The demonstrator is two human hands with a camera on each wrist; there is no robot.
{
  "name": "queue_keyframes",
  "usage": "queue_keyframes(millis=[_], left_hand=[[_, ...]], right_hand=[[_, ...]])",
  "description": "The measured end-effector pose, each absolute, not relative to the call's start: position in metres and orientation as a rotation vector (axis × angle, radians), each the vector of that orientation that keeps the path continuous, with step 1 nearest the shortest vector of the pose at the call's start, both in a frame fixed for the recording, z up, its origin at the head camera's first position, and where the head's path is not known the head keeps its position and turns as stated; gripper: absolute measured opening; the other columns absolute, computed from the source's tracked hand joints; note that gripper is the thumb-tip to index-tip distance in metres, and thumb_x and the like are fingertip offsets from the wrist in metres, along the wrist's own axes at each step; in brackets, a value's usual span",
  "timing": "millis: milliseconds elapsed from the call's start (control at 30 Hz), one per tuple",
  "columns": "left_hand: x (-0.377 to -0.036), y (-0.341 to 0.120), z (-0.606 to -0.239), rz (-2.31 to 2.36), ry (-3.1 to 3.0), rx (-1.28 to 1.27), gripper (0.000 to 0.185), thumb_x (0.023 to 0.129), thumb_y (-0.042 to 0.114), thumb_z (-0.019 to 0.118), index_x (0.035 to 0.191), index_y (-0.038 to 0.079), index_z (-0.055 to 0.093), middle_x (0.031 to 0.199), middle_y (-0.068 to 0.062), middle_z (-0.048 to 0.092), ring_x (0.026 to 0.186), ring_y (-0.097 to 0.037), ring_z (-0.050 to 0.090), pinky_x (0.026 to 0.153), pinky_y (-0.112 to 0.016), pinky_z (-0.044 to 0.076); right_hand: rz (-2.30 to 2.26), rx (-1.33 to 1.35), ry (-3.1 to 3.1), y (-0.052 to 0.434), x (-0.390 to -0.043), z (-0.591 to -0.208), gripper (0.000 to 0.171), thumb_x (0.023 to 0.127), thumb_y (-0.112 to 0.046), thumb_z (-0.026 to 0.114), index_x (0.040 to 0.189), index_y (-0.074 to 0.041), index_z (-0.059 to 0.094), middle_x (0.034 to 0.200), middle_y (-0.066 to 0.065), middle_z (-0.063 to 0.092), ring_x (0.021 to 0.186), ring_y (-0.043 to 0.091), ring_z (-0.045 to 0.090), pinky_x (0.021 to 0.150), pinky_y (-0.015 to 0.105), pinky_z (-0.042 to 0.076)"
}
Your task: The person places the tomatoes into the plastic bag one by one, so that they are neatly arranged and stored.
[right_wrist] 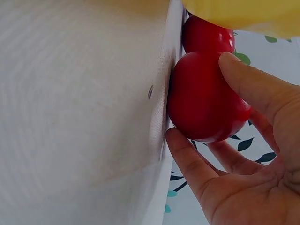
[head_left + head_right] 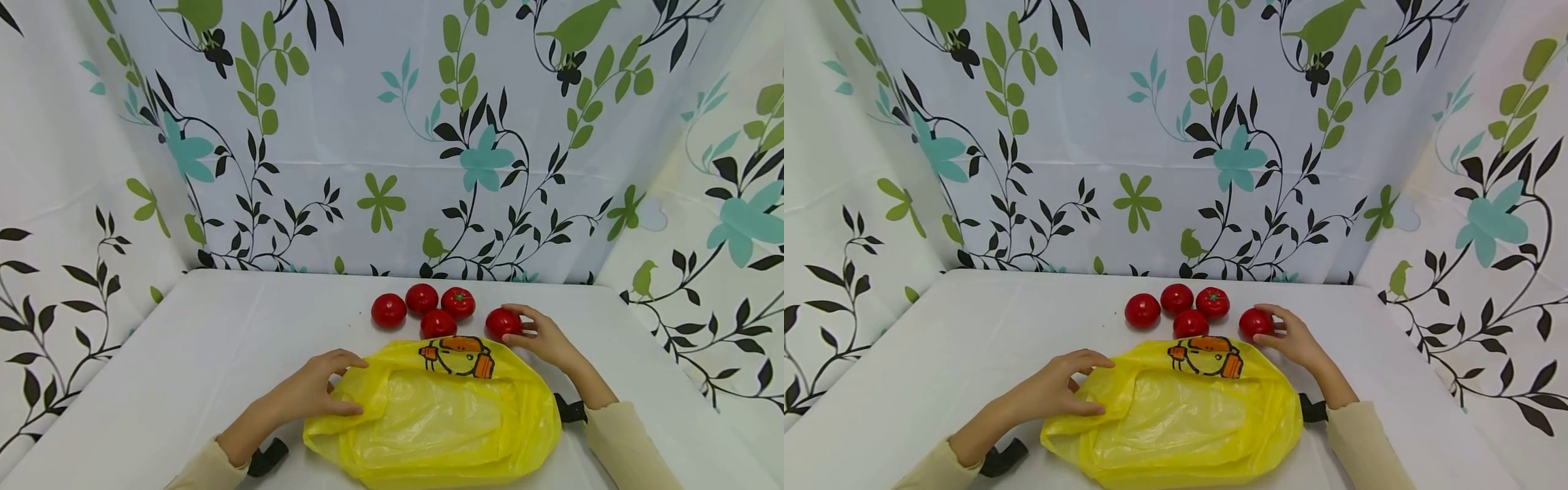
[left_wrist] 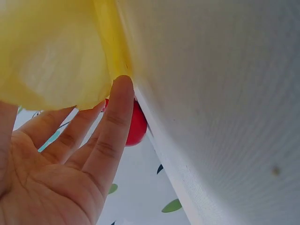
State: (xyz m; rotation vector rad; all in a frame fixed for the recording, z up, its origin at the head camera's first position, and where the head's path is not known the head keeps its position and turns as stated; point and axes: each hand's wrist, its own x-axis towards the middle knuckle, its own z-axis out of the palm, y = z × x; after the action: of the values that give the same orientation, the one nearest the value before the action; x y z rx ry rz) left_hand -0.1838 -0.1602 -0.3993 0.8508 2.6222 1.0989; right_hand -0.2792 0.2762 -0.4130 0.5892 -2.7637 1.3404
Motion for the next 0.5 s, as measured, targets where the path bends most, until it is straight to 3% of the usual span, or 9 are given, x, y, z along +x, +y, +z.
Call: queue_keyframes(millis=[500], left_hand=[[-0.1831,-0.1603,-0.4005,1.114,2.615,0.853,0.07,0.081,0.038,0.08,0.137,0.005,0.053,0.133,-0.009,0.055,0.108,-0.026,0.057,0.081,-0.032,0.056]], right_hand=[[1.315,0.546,-2.784,0.2744,-0.2791,-0.4104,0.058,0.09,-0.016,0.071,0.14,-0.001,0.046,0.139,0.029,0.046,0.114,0.049,0.054,0.092,0.052,0.052]])
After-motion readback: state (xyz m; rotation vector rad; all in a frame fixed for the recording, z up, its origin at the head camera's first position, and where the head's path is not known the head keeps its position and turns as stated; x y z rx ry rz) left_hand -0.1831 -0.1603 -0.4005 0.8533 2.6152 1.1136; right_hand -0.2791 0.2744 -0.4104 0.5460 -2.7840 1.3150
